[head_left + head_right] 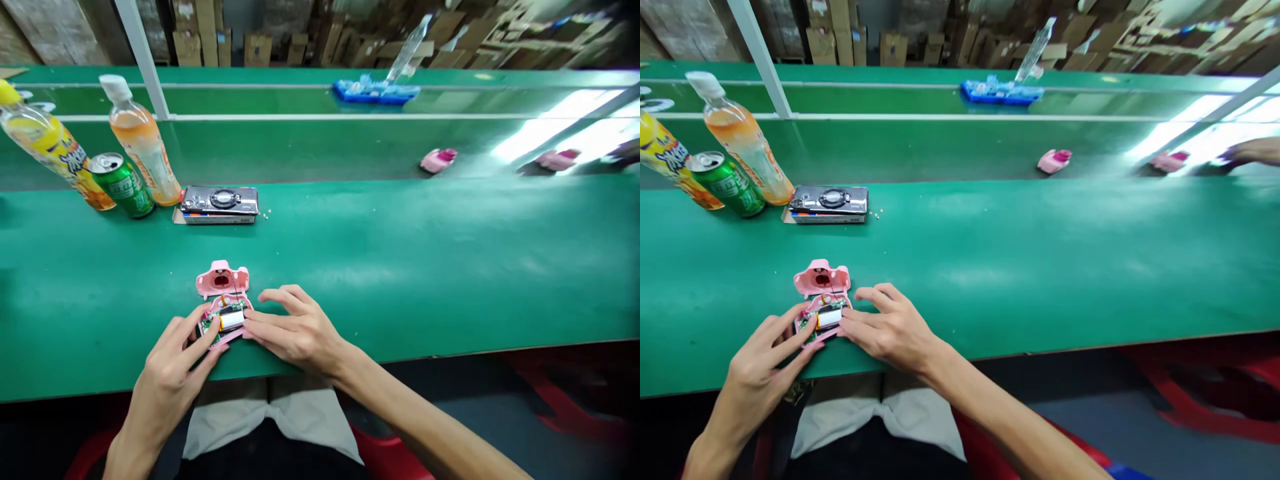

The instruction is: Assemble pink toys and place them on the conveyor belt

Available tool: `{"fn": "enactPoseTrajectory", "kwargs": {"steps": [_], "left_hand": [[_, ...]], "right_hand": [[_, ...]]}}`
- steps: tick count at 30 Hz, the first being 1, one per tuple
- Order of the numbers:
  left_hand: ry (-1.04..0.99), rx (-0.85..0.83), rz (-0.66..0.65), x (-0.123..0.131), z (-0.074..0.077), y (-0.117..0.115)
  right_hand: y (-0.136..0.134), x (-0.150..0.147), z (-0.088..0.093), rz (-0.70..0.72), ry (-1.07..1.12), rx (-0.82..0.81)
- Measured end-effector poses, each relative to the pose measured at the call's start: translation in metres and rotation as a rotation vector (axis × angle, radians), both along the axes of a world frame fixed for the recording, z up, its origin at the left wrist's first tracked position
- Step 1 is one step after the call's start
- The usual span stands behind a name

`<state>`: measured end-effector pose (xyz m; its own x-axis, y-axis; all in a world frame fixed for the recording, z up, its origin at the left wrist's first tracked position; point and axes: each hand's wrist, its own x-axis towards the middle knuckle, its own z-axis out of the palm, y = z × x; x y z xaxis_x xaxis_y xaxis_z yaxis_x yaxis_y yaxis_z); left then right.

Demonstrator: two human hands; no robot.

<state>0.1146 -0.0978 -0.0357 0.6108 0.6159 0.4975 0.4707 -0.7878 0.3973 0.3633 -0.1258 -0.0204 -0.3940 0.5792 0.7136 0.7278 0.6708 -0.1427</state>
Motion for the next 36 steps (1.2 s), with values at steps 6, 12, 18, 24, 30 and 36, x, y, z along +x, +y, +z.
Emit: {"fn": "enactPoseTrajectory", "kwargs": {"steps": [6,12,18,24,30,36], "left_hand": [[-0.037,0.073,-0.005,0.004,-0.006,0.003],[-0.028,0.124,-0.012,0.002,-0.003,0.004],[-0.022,0.109,-0.005,0.000,-0.005,0.006],[-0.204,-0.089,0.025,-0.007,-0.003,0.006],[-0.498,-0.465,0.052,-0.012,0.001,0.008],[-0.398,-0.506,0.103,-0.005,0.004,0.009]], "right_hand": [[0.072,0.018,0.048,-0.219,0.230,-0.676],[0.149,-0.023,0.094,-0.021,-0.293,-1.382],[0.147,-0.061,0.105,-0.013,-0.657,-1.374],[0.128,-0.034,0.118,0.121,-0.444,-1.181],[0.109,-0.019,0.124,0.150,-0.228,-0.971],[0.068,-0.017,0.108,-0.070,-0.217,-0.855]]}}
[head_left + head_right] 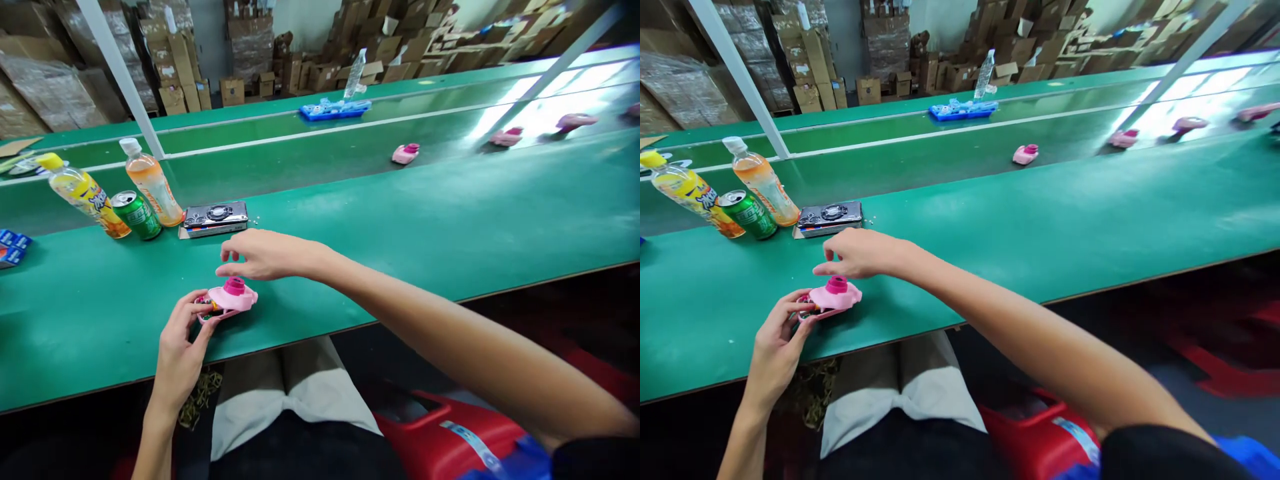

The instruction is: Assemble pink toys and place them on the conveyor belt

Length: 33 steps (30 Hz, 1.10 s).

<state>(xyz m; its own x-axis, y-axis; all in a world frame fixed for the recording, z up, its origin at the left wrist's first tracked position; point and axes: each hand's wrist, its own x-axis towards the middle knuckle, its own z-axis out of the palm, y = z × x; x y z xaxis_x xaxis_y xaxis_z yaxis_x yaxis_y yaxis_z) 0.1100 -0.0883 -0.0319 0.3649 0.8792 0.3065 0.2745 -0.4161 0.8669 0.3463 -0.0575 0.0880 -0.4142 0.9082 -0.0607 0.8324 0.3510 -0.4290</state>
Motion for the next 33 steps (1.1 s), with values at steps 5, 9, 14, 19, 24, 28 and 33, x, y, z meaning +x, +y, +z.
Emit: {"fn": "enactPoseTrajectory", "kwargs": {"steps": [5,9,14,19,24,28,33], "left_hand": [[0.007,0.028,-0.001,0.002,-0.001,-0.002],[0.021,0.056,-0.006,0.002,-0.002,-0.004],[-0.064,0.009,-0.028,0.001,0.002,-0.006],[-0.418,-0.153,0.015,0.010,0.012,-0.007],[-0.768,-0.362,0.050,0.032,0.022,-0.004],[-0.743,-0.441,0.014,0.042,0.031,-0.001],[-0.686,-0.397,-0.049,0.046,0.035,0.001]], "right_hand": [[-0.029,0.006,-0.031,-0.019,0.151,-0.028],[-0.032,0.002,-0.042,-0.143,0.200,-0.048],[-0.020,0.003,-0.020,-0.163,0.239,-0.398],[-0.004,0.004,0.022,0.139,0.034,-0.154],[0.004,-0.002,0.052,0.380,0.041,0.041],[0.006,-0.003,0.058,0.470,0.093,0.026],[0.011,0.000,0.063,0.478,0.134,-0.044]]}}
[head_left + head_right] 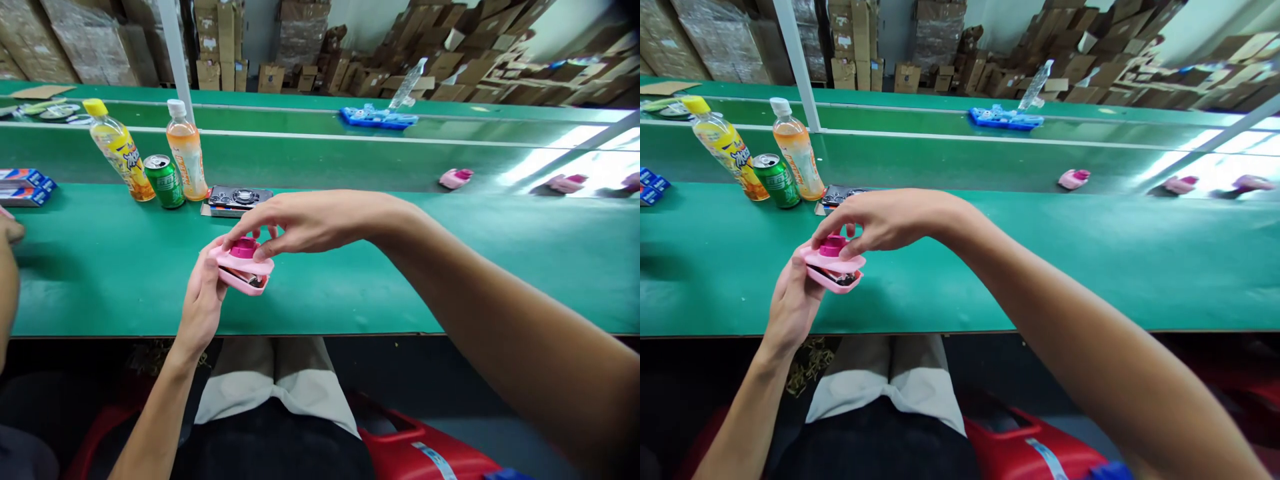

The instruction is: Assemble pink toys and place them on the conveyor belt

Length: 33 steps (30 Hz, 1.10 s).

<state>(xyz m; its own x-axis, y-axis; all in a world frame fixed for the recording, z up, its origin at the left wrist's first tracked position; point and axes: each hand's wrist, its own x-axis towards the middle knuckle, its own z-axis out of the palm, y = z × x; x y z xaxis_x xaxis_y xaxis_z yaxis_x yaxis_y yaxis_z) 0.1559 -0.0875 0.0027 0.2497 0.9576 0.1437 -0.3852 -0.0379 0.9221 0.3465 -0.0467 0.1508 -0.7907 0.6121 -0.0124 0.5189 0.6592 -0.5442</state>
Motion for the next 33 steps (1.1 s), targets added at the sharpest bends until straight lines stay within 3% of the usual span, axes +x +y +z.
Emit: {"fn": "enactPoseTrajectory", "kwargs": {"steps": [3,7,9,12,15,22,28,33], "left_hand": [[-0.022,0.006,0.034,0.005,0.000,0.000],[-0.078,-0.073,0.172,0.015,0.003,-0.003],[-0.088,-0.102,0.203,0.020,0.004,-0.005],[-0.069,-0.084,0.193,0.027,0.003,-0.009],[-0.052,-0.042,0.204,0.035,0.000,-0.012],[-0.096,-0.063,0.279,0.053,-0.008,-0.006],[-0.068,-0.073,0.275,0.064,-0.012,-0.002],[-0.167,-0.130,0.308,0.068,-0.012,-0.001]], "right_hand": [[-0.008,-0.001,-0.006,-0.087,0.022,0.037],[-0.044,-0.008,-0.037,-0.526,0.121,0.438],[-0.064,-0.012,-0.058,-0.653,0.113,0.563],[-0.081,-0.018,-0.084,-0.780,0.060,0.508],[-0.084,-0.024,-0.097,-0.908,0.129,0.349],[-0.079,-0.031,-0.122,-0.915,0.660,0.255],[-0.080,-0.026,-0.135,-0.969,0.607,0.368],[-0.081,-0.016,-0.144,-0.917,0.638,0.451]]}}
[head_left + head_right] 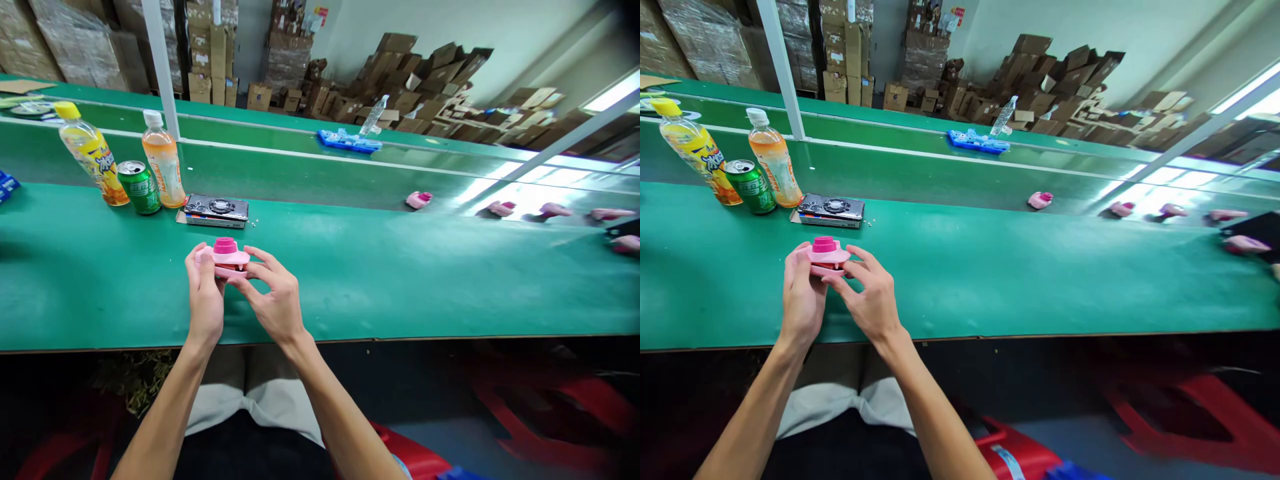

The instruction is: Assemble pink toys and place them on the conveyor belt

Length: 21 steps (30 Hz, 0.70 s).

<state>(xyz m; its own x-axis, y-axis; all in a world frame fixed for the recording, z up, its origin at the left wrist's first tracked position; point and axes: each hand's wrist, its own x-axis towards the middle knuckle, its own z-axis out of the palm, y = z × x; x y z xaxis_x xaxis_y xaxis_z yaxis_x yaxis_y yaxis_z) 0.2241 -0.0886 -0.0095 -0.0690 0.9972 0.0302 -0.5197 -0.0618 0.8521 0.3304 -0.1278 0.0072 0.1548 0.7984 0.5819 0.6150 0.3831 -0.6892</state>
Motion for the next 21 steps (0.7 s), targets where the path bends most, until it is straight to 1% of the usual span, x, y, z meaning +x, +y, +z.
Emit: {"fn": "enactPoseTrajectory", "kwargs": {"steps": [5,8,11,15,17,19,21], "left_hand": [[-0.082,-0.017,-0.092,-0.008,-0.003,-0.007],[-0.086,-0.016,-0.176,-0.018,-0.005,-0.012],[-0.037,-0.006,-0.223,-0.025,-0.012,-0.016],[0.074,-0.038,-0.262,-0.031,-0.020,-0.020],[0.144,-0.079,-0.309,-0.032,-0.022,-0.022],[0.212,-0.124,-0.355,-0.031,-0.023,-0.025],[0.266,-0.155,-0.365,-0.029,-0.025,-0.027]], "right_hand": [[-0.008,0.012,-0.015,0.110,0.064,0.088],[-0.016,0.012,-0.020,0.153,0.241,0.098],[-0.021,0.008,-0.018,0.131,0.423,-0.015],[-0.025,0.005,-0.010,0.135,0.535,-0.240],[-0.027,0.005,-0.006,0.143,0.585,-0.307],[-0.030,0.007,-0.002,0.138,0.556,-0.348],[-0.033,0.008,0.001,0.128,0.460,-0.389]]}}
